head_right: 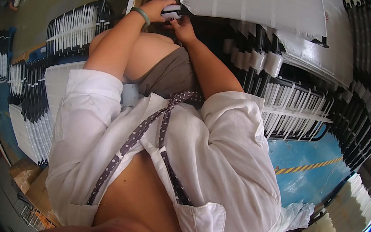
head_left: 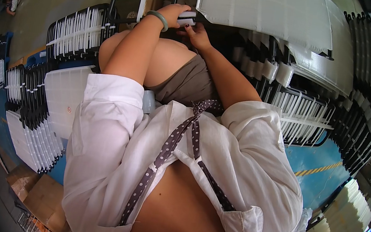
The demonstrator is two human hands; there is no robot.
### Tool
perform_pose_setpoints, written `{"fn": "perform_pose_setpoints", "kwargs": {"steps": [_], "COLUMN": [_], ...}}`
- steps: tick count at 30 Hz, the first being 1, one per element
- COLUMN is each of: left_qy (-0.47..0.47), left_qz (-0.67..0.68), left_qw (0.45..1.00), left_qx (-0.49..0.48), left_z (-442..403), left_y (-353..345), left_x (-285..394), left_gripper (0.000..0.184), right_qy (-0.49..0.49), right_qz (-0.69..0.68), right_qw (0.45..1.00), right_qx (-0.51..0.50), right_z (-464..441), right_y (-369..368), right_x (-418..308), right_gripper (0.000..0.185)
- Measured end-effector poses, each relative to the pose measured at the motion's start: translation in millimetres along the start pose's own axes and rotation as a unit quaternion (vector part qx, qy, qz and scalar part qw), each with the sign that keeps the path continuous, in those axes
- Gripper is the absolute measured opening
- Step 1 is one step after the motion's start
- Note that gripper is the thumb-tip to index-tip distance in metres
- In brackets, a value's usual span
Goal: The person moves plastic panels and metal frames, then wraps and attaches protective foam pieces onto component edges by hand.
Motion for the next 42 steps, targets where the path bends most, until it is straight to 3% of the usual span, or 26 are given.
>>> {"fn": "perform_pose_setpoints", "kwargs": {"steps": [2,5,11,17,20,23,26,32,38,42], "left_qy": [-0.006,0.016,0.024,0.059,0.037,0.063,0.069,0.067,0.075,0.072], "left_qz": [-0.007,0.105,0.118,0.144,0.256,0.24,0.148,0.11,0.283,0.257], "left_qw": [1.0,0.994,0.993,0.988,0.966,0.968,0.984,0.987,0.956,0.964], "left_qx": [0.019,0.006,0.019,0.019,0.001,0.019,0.077,0.101,0.031,0.003], "left_z": [0.6,-0.6,5.1,6.1,5.0,3.2,8.6,9.9,16.1,14.2], "left_y": [0.2,-1.5,4.9,2.5,-8.3,-12.1,5.6,13.0,6.6,2.6], "left_x": [0.4,-7.1,-5.9,-11.0,-26.3,-40.4,-24.2,-19.6,-18.5,-20.3], "left_gripper": [0.064,0.055,0.041,0.034,0.026,0.021,0.018,0.016,0.018,0.013], "right_qy": [0.078,0.075,-0.001,0.026,0.06,0.078,0.106,0.067,0.118,0.106], "right_qz": [-0.005,0.008,0.015,0.064,0.128,0.142,0.072,0.156,0.164,0.223], "right_qw": [0.997,0.997,0.999,0.995,0.986,0.982,0.989,0.983,0.975,0.964], "right_qx": [-0.013,0.005,0.032,0.075,0.082,0.1,0.071,0.065,0.092,0.102], "right_z": [-3.4,-5.9,-1.1,-10.4,-9.6,5.8,-3.2,-16.6,-15.6,-11.3], "right_y": [-0.4,2.5,4.6,17.5,14.3,-1.9,0.5,12.2,12.9,15.9], "right_x": [-2.5,2.0,-1.9,4.6,-4.3,-32.9,-23.7,-7.5,-8.9,-11.5], "right_gripper": [0.043,0.047,0.049,0.041,0.036,0.036,0.037,0.028,0.028,0.031]}}
Point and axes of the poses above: each hand's wrist, its own z-axis away from the middle knuckle, its own y-axis out of the back of the hand, x = y × z, the point moved 6 cm from there along -z, towards the middle knuckle, and after that the axes turned 1 degree about y, right-handed, at the moved point
